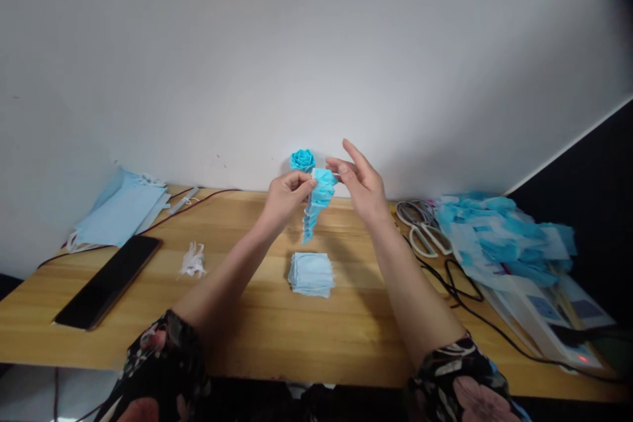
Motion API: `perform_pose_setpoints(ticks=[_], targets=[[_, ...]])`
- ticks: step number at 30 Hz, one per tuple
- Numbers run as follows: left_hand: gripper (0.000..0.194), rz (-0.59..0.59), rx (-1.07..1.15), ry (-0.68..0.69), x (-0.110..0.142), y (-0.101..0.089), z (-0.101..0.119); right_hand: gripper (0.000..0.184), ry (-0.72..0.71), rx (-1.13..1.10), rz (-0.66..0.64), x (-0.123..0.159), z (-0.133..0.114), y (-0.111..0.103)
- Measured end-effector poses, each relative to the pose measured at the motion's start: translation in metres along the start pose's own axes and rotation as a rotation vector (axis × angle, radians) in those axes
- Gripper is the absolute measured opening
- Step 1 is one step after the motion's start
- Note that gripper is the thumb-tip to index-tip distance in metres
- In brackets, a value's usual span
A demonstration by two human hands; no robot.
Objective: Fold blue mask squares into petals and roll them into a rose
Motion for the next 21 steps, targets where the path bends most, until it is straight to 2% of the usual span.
perform_pose_setpoints(ticks=[5, 10, 16, 21], targets=[[0.029, 0.028, 0.022, 0.037, -0.001, -0.003, 0.004, 0.069, 0.013, -0.026, -0.121, 0.000, 0.005, 0.012], [0.031, -0.036, 0.091, -0.010, -0.001, -0.002, 0.002, 0.054, 0.025, 0.001, -0.094, 0.003, 0.002, 0.014], [0.040, -0.136, 0.252, -0.098, -0.003, -0.003, -0.007, 0.059, 0.027, -0.048, -0.095, 0.001, 0.003, 0.011], [0.046, -0.082, 0.252, -0.126, -0.004, -0.005, -0.009, 0.060, 0.033, -0.039, -0.045, -0.002, 0.008, 0.008]])
Point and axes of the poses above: each hand's wrist, its own x-axis away from the middle knuckle, its own y-axis out of the palm, z = x × y, the point moved 4 cm from there along -x, towards the middle knuckle, and after that the axes turned 8 degrees about x, right-handed, at the moved point
